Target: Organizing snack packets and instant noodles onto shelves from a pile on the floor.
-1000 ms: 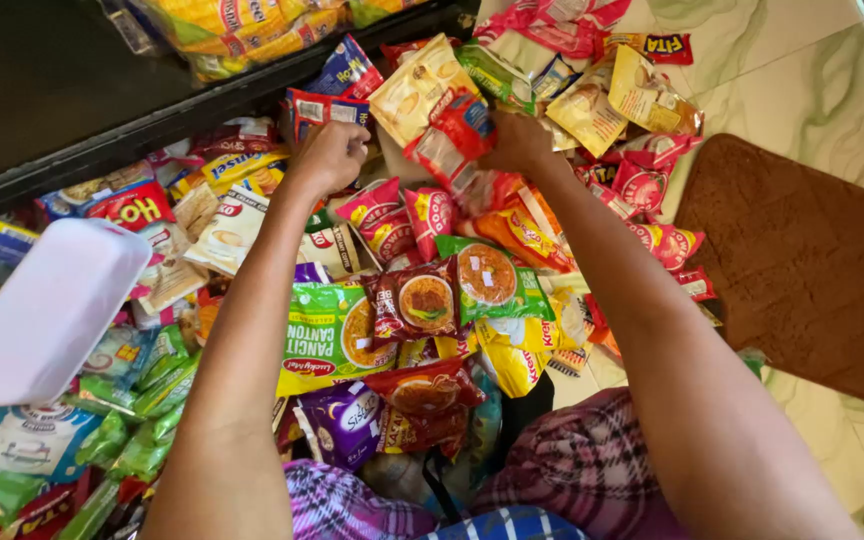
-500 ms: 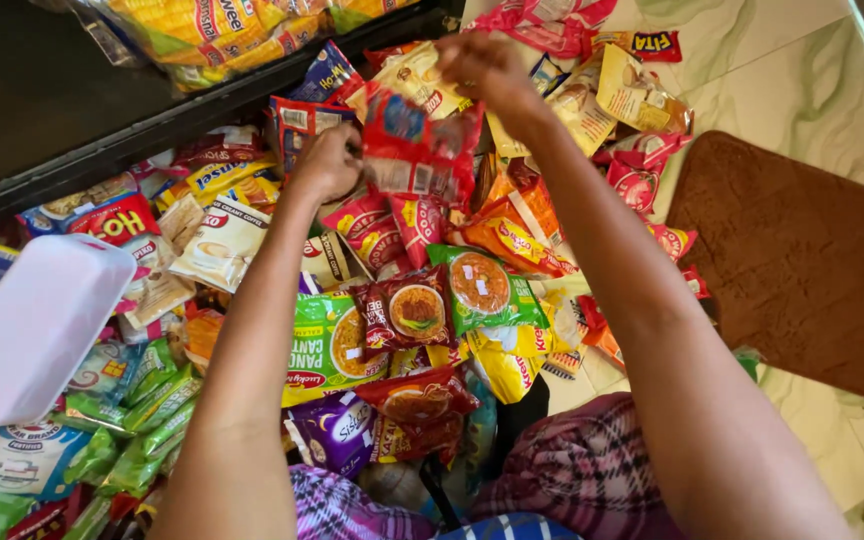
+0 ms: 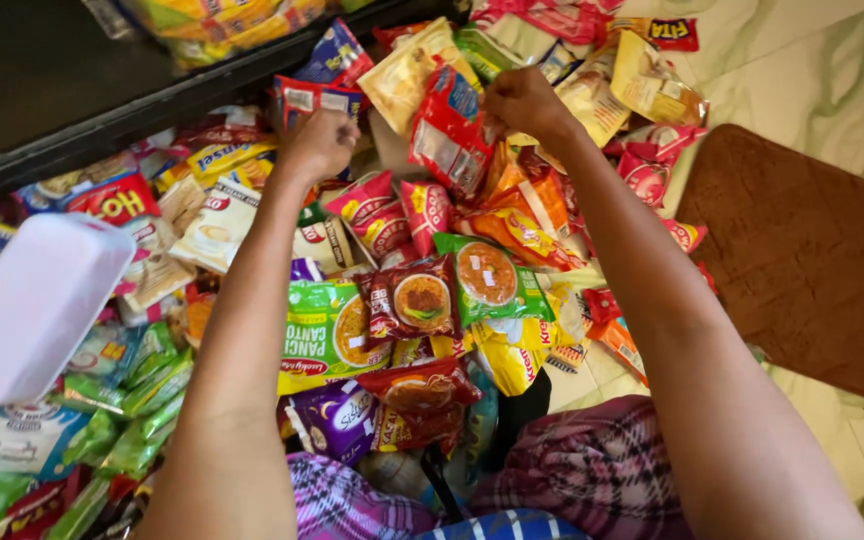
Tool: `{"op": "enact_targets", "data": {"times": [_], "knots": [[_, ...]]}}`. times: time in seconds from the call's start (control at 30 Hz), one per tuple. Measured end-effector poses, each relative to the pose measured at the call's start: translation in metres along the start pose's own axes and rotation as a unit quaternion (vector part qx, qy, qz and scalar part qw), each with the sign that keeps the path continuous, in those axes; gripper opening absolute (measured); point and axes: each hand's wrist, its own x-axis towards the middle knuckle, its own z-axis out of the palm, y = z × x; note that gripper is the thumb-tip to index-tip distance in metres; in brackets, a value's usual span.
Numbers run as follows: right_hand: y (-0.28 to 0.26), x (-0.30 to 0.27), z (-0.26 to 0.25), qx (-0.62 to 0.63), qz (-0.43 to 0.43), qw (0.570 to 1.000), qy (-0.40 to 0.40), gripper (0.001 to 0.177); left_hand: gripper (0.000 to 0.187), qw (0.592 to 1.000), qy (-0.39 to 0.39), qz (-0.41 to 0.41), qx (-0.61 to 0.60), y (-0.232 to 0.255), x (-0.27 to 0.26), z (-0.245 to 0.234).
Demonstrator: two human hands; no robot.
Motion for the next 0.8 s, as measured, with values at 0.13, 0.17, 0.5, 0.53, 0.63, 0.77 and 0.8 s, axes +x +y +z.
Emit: {"op": "enact_targets", "data": {"times": [0.13,0.17,0.5,0.53,0.63,0.77,0.8], "knots": [[-0.036,0.002,0.030,0.039,-0.074,0.995,-0.054,0.014,0.019,1.000,-0.005,-0.015,0.016,0.002,-0.004,-0.001],[-0.046,0.001,0.037,0.038,-0.097,0.992,-0.075,0.013,0.021,1.000,-0.004,0.010,0.023,-0.003,-0.003,0.001],[-0.029,0.003,0.019,-0.100,-0.044,0.992,-0.061,0.014,0.036,0.988,-0.137,0.070,-0.004,0.050,-0.022,-0.019],[-0.022,0.003,0.016,-0.062,-0.051,0.994,-0.071,0.014,0.057,0.975,-0.189,0.116,-0.008,0.076,-0.029,-0.012],[-0.017,0.000,0.009,-0.019,-0.050,0.996,-0.067,0.016,0.092,0.946,-0.240,0.217,-0.028,0.134,-0.041,0.031],[-0.026,-0.010,0.009,-0.019,-0.012,0.996,-0.083,0.020,0.091,0.910,-0.189,0.357,-0.093,0.144,-0.040,0.117],[-0.034,-0.016,0.009,-0.019,-0.012,0.996,-0.082,0.020,0.091,0.910,-0.189,0.358,-0.092,0.137,-0.030,0.125]]}}
